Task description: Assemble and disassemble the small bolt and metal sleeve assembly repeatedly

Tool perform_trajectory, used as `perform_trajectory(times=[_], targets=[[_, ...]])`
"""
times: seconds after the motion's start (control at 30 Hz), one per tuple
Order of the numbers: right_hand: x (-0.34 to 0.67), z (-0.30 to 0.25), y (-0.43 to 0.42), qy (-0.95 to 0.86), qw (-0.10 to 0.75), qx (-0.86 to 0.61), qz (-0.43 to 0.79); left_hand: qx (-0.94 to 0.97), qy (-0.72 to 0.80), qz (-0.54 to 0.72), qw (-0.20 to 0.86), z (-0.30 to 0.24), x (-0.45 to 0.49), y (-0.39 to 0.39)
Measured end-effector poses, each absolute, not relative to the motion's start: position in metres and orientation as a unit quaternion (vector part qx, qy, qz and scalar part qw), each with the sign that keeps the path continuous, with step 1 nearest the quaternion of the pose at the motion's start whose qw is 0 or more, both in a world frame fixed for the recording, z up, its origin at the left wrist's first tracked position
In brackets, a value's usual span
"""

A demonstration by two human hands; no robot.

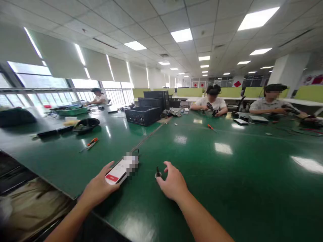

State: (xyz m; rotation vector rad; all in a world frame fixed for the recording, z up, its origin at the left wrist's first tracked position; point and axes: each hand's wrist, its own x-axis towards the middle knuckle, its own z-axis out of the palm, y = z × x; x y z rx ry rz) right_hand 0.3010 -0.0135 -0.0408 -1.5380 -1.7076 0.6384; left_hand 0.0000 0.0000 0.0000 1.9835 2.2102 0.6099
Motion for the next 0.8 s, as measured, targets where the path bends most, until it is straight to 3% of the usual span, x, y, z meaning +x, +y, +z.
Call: perform_trajectory(times=[0.23, 0.43, 0.6, 0.67, 0.8], targets=[[0.272, -0.018, 0.003, -0.705, 0.356, -0.592, 0.159, 0.664, 0.717, 0.202, 0.062, 0.003, 0.003, -0.002], [0.274, -0.020, 0.005, -0.724, 0.327, -0.588, 0.152, 0.666, 0.710, 0.214, 0.079, 0.004, -0.001, 0.000], [0.317, -0.013, -0.017, -0.728, 0.336, -0.575, 0.163, 0.715, 0.612, 0.336, -0.028, 0.022, 0.037, -0.017], [0.345, -0.009, -0.029, -0.695, 0.384, -0.580, 0.182, 0.768, 0.539, 0.344, 0.043, 0.022, 0.079, -0.024], [0.400, -0.016, -0.051, -0.632, 0.410, -0.606, 0.255, 0.876, 0.404, 0.186, 0.184, 0.003, 0.166, -0.022]])
